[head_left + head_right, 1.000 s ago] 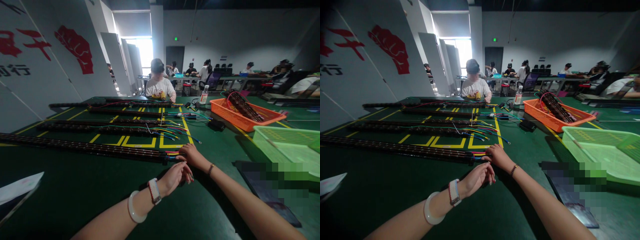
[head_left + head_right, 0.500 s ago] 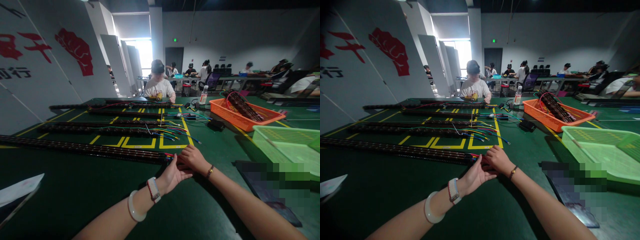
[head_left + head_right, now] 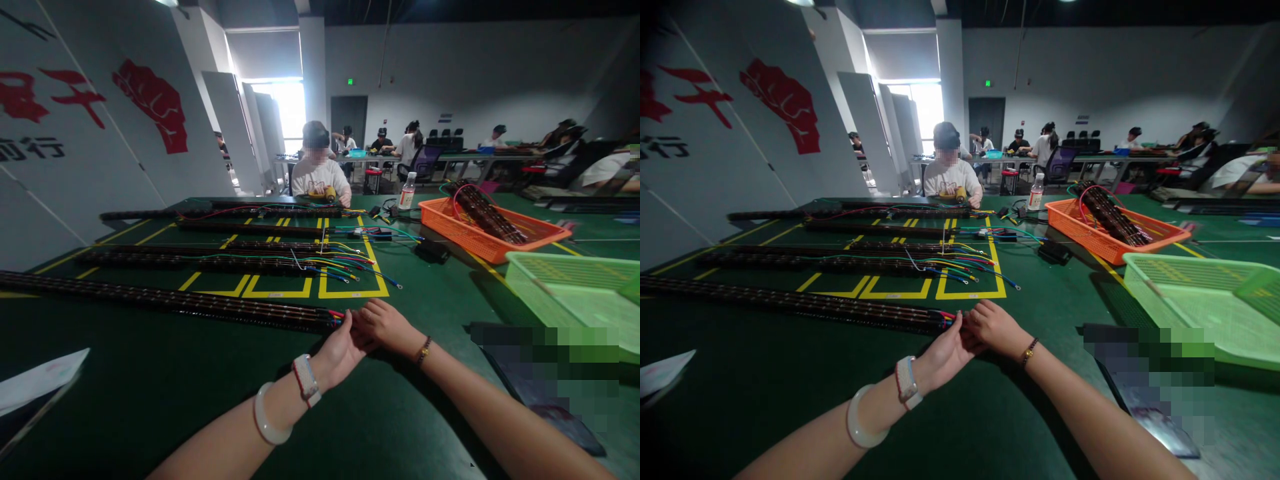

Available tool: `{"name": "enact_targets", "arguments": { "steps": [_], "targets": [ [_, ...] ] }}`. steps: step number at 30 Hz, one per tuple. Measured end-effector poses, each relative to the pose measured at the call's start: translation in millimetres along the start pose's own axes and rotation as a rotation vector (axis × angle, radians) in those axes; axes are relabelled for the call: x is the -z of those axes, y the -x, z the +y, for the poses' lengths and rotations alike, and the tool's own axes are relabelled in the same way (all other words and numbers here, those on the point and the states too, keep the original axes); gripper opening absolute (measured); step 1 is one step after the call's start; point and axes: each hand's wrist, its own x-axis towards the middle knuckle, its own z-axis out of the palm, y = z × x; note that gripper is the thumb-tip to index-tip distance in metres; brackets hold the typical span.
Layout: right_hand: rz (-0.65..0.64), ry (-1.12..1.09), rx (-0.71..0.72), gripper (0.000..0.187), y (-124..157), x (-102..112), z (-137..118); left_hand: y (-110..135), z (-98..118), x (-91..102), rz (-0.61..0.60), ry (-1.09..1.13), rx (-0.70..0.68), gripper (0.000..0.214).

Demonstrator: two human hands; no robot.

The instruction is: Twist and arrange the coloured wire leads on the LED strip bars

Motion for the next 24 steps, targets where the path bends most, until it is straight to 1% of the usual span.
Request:
{"name": "enact_targets", "arguments": {
  "steps": [3, 8, 12, 14, 19, 21, 24],
  "targets": [
    [-0.015, -0.024, -0.002, 0.018, 1, 2, 1, -1, 0, 1.5, -0.008, -0.004, 0.003, 0.037],
    [0.014, -0.063, -0.025, 0.019, 2, 1, 0, -2, -1, 3.0, -0.010, -0.032, -0.004, 0.038],
    [0.031, -0.111, -0.076, 0.022, 3, 0, -1, -1, -1, 1.3, 0.003, -0.025, -0.017, 0.039],
    [0.044, -0.153, -0.122, 0.025, 4, -2, 0, -1, 0, 0.6, -0.011, -0.021, -0.019, 0.040],
    [0.091, -0.284, -0.204, 0.028, 14, -6, 12, -2, 1, 3.0, -0.013, -0.042, 0.037, 0.049],
    [0.107, -0.283, -0.213, 0.024, 18, -6, 18, -3, 2, 4.7, -0.018, -0.062, 0.051, 0.050],
    [0.086, -0.241, -0.191, 0.021, 21, -4, 24, -3, 2, 5.5, -0.040, -0.088, 0.055, 0.049]
  ]
}}
